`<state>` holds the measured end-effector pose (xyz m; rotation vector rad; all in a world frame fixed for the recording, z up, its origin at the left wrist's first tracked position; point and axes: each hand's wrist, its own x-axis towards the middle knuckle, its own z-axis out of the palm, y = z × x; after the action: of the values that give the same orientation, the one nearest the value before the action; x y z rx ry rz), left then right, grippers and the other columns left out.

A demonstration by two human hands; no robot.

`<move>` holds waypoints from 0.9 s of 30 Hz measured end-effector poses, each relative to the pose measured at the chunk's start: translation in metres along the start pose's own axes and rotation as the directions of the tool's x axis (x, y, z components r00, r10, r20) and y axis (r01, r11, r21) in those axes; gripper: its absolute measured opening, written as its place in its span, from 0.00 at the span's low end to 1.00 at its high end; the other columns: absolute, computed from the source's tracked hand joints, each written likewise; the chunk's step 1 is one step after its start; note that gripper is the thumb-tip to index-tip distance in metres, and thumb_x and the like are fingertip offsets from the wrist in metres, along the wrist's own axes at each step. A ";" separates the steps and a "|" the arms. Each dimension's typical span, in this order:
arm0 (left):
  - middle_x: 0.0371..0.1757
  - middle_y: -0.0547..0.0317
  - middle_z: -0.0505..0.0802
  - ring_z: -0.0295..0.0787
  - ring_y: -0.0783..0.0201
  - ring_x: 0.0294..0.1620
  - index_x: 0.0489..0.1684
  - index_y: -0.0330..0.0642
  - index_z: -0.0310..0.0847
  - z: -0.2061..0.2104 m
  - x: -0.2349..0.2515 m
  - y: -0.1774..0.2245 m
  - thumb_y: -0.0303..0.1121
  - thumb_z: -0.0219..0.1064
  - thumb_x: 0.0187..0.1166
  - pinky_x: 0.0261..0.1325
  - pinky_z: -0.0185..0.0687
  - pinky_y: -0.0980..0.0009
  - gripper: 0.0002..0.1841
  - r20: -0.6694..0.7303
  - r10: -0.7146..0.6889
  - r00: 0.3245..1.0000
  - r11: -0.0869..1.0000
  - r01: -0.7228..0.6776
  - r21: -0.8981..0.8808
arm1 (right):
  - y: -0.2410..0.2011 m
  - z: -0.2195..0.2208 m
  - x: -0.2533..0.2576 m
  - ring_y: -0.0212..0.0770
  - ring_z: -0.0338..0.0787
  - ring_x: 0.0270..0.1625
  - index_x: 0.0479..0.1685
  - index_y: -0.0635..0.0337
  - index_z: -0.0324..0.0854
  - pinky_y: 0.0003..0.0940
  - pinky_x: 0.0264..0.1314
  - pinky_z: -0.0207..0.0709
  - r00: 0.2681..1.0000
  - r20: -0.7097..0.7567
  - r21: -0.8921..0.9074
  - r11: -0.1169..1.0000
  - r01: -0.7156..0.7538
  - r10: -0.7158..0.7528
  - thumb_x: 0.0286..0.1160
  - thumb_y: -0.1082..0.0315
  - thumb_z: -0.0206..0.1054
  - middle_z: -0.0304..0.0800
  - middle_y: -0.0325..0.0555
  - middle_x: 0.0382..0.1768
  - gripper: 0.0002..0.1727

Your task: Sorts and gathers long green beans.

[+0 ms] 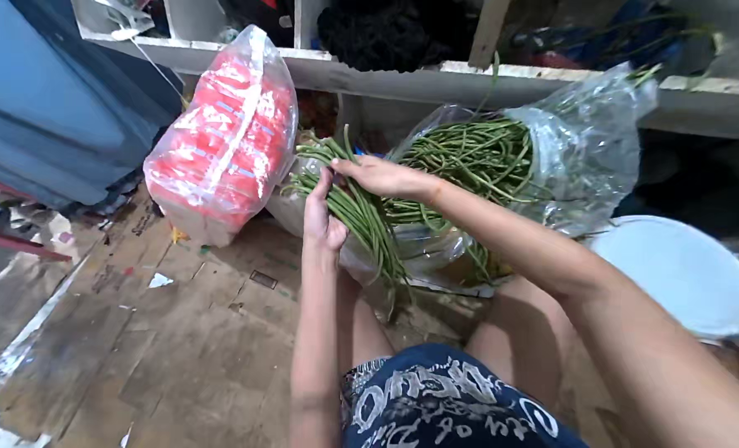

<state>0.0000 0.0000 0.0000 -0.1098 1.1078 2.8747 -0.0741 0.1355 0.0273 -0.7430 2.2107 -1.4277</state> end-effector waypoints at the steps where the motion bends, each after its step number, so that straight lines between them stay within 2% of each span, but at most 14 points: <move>1: 0.38 0.60 0.90 0.91 0.67 0.40 0.48 0.47 0.80 -0.003 0.006 0.000 0.45 0.52 0.92 0.46 0.91 0.66 0.15 -0.038 -0.015 0.999 1.000 0.015 -0.024 | 0.010 0.005 0.007 0.40 0.87 0.51 0.44 0.55 0.85 0.46 0.58 0.79 1.000 -0.011 -0.078 0.997 0.005 -0.006 0.95 0.45 0.40 0.88 0.44 0.43 0.31; 2: 0.39 0.57 0.90 0.91 0.65 0.41 0.49 0.45 0.79 -0.006 0.011 0.000 0.45 0.52 0.92 0.48 0.92 0.64 0.15 -0.071 -0.035 0.997 0.999 0.032 -0.042 | 0.016 0.007 0.012 0.47 0.83 0.65 0.48 0.57 0.87 0.56 0.71 0.72 1.000 -0.009 -0.127 0.992 -0.008 0.007 0.95 0.44 0.42 0.89 0.50 0.54 0.32; 3: 0.41 0.56 0.91 0.92 0.64 0.42 0.51 0.44 0.79 -0.008 0.014 0.000 0.45 0.51 0.92 0.49 0.92 0.63 0.16 -0.096 -0.049 0.994 0.998 0.044 -0.055 | 0.021 0.010 0.016 0.54 0.77 0.75 0.53 0.59 0.87 0.64 0.79 0.63 1.000 -0.008 -0.157 0.987 -0.022 0.021 0.94 0.42 0.43 0.86 0.55 0.63 0.33; 5: 0.46 0.53 0.91 0.92 0.61 0.48 0.59 0.44 0.77 -0.011 0.017 0.002 0.46 0.50 0.92 0.53 0.91 0.59 0.17 -0.137 -0.062 0.989 0.996 0.052 -0.075 | 0.023 0.010 0.018 0.62 0.63 0.88 0.71 0.64 0.79 0.74 0.85 0.48 0.996 0.026 -0.186 0.979 -0.078 0.084 0.92 0.39 0.44 0.72 0.63 0.79 0.37; 7: 0.53 0.54 0.91 0.91 0.61 0.54 0.69 0.48 0.75 -0.015 0.018 0.001 0.47 0.50 0.92 0.57 0.90 0.58 0.19 -0.151 -0.027 0.988 0.998 0.019 -0.057 | 0.028 0.014 0.019 0.63 0.62 0.88 0.77 0.64 0.73 0.75 0.84 0.50 0.996 0.035 -0.215 0.974 -0.072 0.081 0.91 0.38 0.46 0.68 0.65 0.82 0.37; 9: 0.64 0.61 0.90 0.89 0.65 0.62 0.78 0.57 0.74 -0.020 0.014 -0.005 0.51 0.51 0.92 0.63 0.88 0.63 0.22 -0.108 0.050 0.993 0.997 -0.044 0.055 | 0.031 0.017 0.016 0.60 0.63 0.88 0.80 0.62 0.73 0.71 0.85 0.51 1.000 0.019 -0.247 0.969 0.004 0.000 0.92 0.42 0.46 0.71 0.60 0.82 0.35; 11: 0.74 0.63 0.86 0.85 0.66 0.70 0.82 0.59 0.70 -0.023 0.008 -0.011 0.54 0.52 0.90 0.69 0.84 0.65 0.25 -0.049 0.124 0.991 0.981 -0.114 0.157 | 0.034 0.029 0.010 0.59 0.73 0.81 0.75 0.63 0.78 0.64 0.81 0.65 0.989 -0.093 -0.350 0.934 0.079 -0.119 0.93 0.45 0.48 0.78 0.59 0.74 0.32; 14: 0.71 0.65 0.89 0.87 0.69 0.67 0.78 0.57 0.77 -0.014 -0.005 -0.018 0.58 0.56 0.86 0.66 0.85 0.69 0.26 -0.086 0.188 0.978 0.964 -0.166 0.209 | 0.042 0.054 -0.006 0.58 0.79 0.73 0.71 0.62 0.76 0.61 0.72 0.72 0.877 -0.336 -0.465 0.870 0.162 -0.344 0.91 0.48 0.54 0.81 0.57 0.68 0.27; 16: 0.64 0.67 0.91 0.89 0.72 0.62 0.73 0.58 0.79 -0.007 -0.007 -0.021 0.58 0.59 0.85 0.62 0.87 0.71 0.24 -0.129 0.205 0.970 0.965 -0.178 0.193 | 0.036 0.061 -0.019 0.57 0.74 0.80 0.82 0.56 0.69 0.64 0.75 0.67 0.811 -0.434 -0.430 0.882 0.195 -0.391 0.92 0.43 0.47 0.74 0.54 0.78 0.32; 19: 0.64 0.65 0.92 0.89 0.71 0.63 0.73 0.55 0.81 -0.003 -0.008 -0.025 0.56 0.57 0.87 0.65 0.86 0.68 0.24 -0.118 0.211 0.970 0.951 -0.176 0.254 | 0.027 0.055 -0.018 0.55 0.63 0.89 0.92 0.51 0.59 0.70 0.83 0.54 0.819 -0.466 -0.345 0.921 0.179 -0.334 0.92 0.39 0.41 0.59 0.49 0.91 0.37; 20: 0.63 0.64 0.92 0.89 0.70 0.63 0.73 0.54 0.80 -0.001 -0.009 -0.028 0.56 0.57 0.87 0.65 0.86 0.67 0.25 -0.124 0.206 0.971 0.940 -0.161 0.299 | 0.029 0.052 -0.011 0.56 0.63 0.89 0.92 0.50 0.59 0.71 0.83 0.53 0.816 -0.477 -0.349 0.923 0.165 -0.326 0.92 0.39 0.40 0.60 0.50 0.90 0.37; 23: 0.55 0.59 0.94 0.92 0.66 0.55 0.67 0.48 0.81 0.009 -0.011 -0.036 0.58 0.68 0.79 0.60 0.90 0.63 0.27 -0.195 0.229 0.954 0.914 -0.141 0.380 | 0.026 0.048 -0.005 0.57 0.71 0.83 0.86 0.51 0.68 0.68 0.75 0.62 0.773 -0.565 -0.316 0.941 0.122 -0.289 0.94 0.45 0.35 0.70 0.53 0.84 0.33; 25: 0.54 0.59 0.94 0.93 0.66 0.54 0.67 0.48 0.82 0.010 -0.012 -0.039 0.57 0.71 0.76 0.60 0.90 0.63 0.28 -0.177 0.245 0.953 0.904 -0.158 0.398 | 0.020 0.049 -0.008 0.54 0.75 0.80 0.86 0.53 0.66 0.64 0.74 0.67 0.766 -0.618 -0.101 0.984 0.145 -0.177 0.95 0.48 0.36 0.74 0.54 0.79 0.31; 27: 0.57 0.61 0.93 0.92 0.67 0.56 0.71 0.50 0.78 0.008 -0.013 -0.039 0.51 0.73 0.76 0.61 0.89 0.65 0.27 -0.095 0.233 0.968 0.904 -0.180 0.388 | 0.017 0.050 -0.015 0.45 0.83 0.69 0.84 0.51 0.65 0.50 0.67 0.78 0.767 -0.640 0.149 0.971 0.187 -0.049 0.95 0.48 0.44 0.80 0.51 0.72 0.27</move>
<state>0.0152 0.0334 -0.0192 -0.1869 1.7793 2.7952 -0.0367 0.1153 -0.0075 -0.3527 2.4488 -2.1917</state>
